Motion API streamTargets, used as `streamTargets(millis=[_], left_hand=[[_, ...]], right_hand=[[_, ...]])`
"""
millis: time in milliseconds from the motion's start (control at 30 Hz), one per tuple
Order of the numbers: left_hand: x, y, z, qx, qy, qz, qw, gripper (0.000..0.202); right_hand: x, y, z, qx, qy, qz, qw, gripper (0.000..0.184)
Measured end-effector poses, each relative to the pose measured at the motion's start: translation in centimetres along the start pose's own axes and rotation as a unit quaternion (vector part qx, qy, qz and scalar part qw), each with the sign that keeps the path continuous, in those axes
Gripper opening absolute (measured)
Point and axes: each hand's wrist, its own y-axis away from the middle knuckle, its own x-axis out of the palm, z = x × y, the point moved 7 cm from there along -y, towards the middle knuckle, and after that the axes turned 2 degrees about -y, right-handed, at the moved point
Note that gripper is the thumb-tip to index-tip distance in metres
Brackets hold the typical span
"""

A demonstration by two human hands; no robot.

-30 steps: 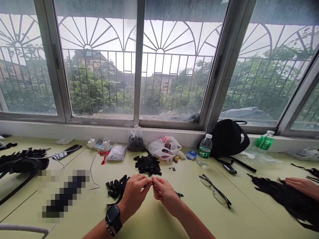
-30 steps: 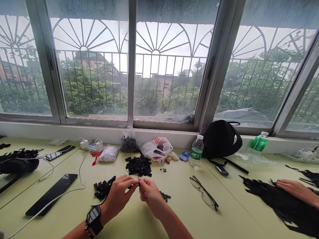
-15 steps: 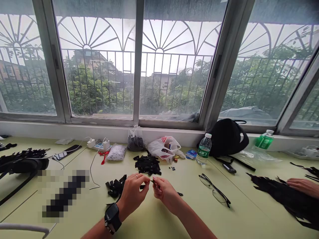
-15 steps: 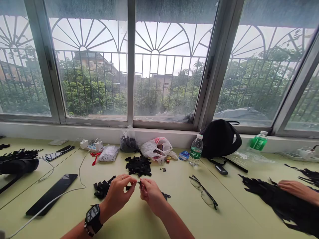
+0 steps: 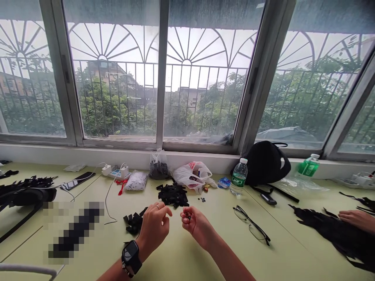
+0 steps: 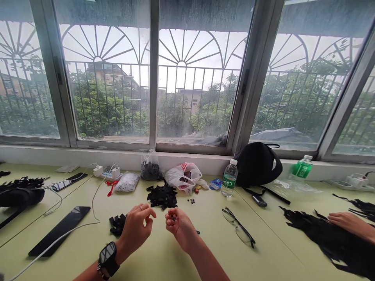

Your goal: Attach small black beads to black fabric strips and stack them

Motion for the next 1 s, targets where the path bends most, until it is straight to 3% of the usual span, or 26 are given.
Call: streamTargets(millis=[200,367,433,567,667,733,1000], left_hand=[[0.7,0.3,0.0,-0.01,0.026,0.032,0.999,0.029],[1.1,0.3,0.0,-0.012,0.049,0.058,0.997,0.025],[1.3,0.4,-0.1,-0.012,0.056,0.07,0.996,0.025],[1.7,0.6,-0.3,-0.009,0.066,0.09,0.994,0.025],[1.9,0.7,-0.3,-0.007,0.07,0.097,0.993,0.026],[2.0,0.7,-0.3,-0.005,0.074,0.1,0.992,0.026],[2.1,0.7,-0.3,0.003,0.085,0.104,0.991,0.025]], right_hand=[[-0.7,-0.1,0.7,-0.02,0.046,0.003,0.999,0.036],[-1.4,-0.1,2.1,-0.045,0.188,-0.008,0.981,0.041],[-2.0,-0.1,3.1,-0.059,0.305,-0.007,0.951,0.043],[-4.4,-0.4,5.5,-0.122,0.52,-0.027,0.845,0.051],[-6.5,-0.7,6.9,-0.161,0.6,-0.071,0.781,0.051],[-7.5,-0.7,7.2,-0.167,0.628,-0.081,0.756,0.05],[-7.8,-0.1,6.7,-0.078,0.615,-0.028,0.784,0.048]])
